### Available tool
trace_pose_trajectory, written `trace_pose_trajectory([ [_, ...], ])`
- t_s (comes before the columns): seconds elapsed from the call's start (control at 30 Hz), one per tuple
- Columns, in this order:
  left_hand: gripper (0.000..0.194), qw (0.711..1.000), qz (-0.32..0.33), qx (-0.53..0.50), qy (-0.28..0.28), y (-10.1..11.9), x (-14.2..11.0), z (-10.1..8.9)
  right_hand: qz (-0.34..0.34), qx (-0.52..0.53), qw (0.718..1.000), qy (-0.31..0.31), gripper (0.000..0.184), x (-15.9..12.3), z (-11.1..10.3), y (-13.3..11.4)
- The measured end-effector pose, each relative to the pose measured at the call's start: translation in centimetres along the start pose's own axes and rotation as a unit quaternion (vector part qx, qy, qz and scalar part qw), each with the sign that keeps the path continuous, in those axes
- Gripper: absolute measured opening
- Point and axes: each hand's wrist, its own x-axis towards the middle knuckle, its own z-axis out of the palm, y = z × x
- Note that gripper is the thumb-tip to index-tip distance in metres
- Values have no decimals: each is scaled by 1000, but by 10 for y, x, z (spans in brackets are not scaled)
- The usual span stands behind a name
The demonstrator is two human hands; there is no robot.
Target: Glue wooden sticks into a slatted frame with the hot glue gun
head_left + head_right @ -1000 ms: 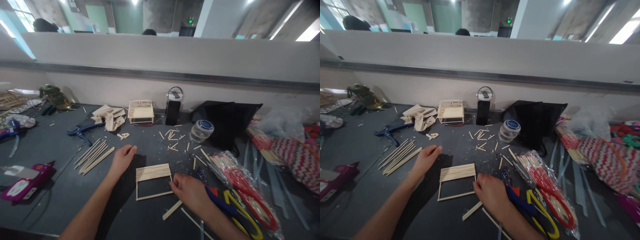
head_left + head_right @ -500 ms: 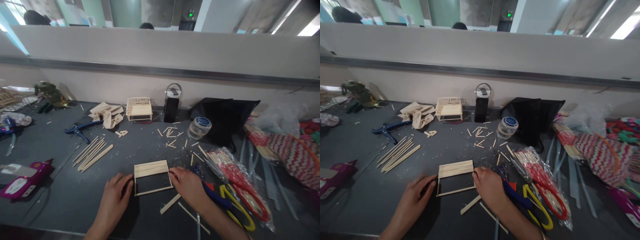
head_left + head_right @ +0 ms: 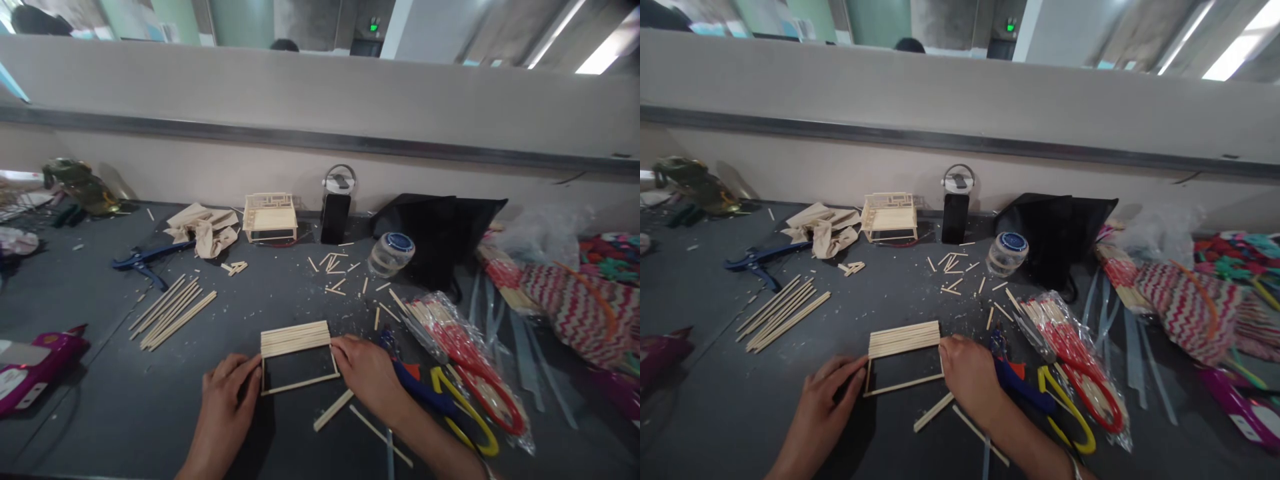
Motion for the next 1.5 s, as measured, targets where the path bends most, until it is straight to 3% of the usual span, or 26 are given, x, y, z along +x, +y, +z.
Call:
trace_pose_trajectory([
  [0.27, 32, 1000, 18, 14, 12, -5, 5, 0, 23, -36, 999, 16, 29, 0, 2, 2],
  [0.5, 34, 1000, 15, 22, -14, 3, 13, -8, 33, -53, 997, 35, 24, 2, 2, 7],
  [0.67, 36, 1000, 20, 19, -15, 5, 14, -8, 57, -47, 995, 60, 23, -2, -11, 10],
  [0.93, 42, 996, 2, 10, 83, -5, 23, -23, 18, 69, 975, 211, 29, -49, -31, 42],
  [1.07, 39, 993, 5, 31, 110, -20, 33, -42, 17, 59, 966, 249, 37, -76, -23, 67],
  [1.2, 34, 992, 2, 37, 120, -37, 35, -49, -5, 16, 970, 243, 16, -97, -3, 95],
  [1.37, 35, 999, 13, 15, 45, -33, 20, -33, -43, -93, 968, 230, 52, -112, 28, 108],
  [1.5, 33, 999, 52, 12, -2, -12, 2, -17, 15, -122, 971, 205, 50, -110, 34, 102],
])
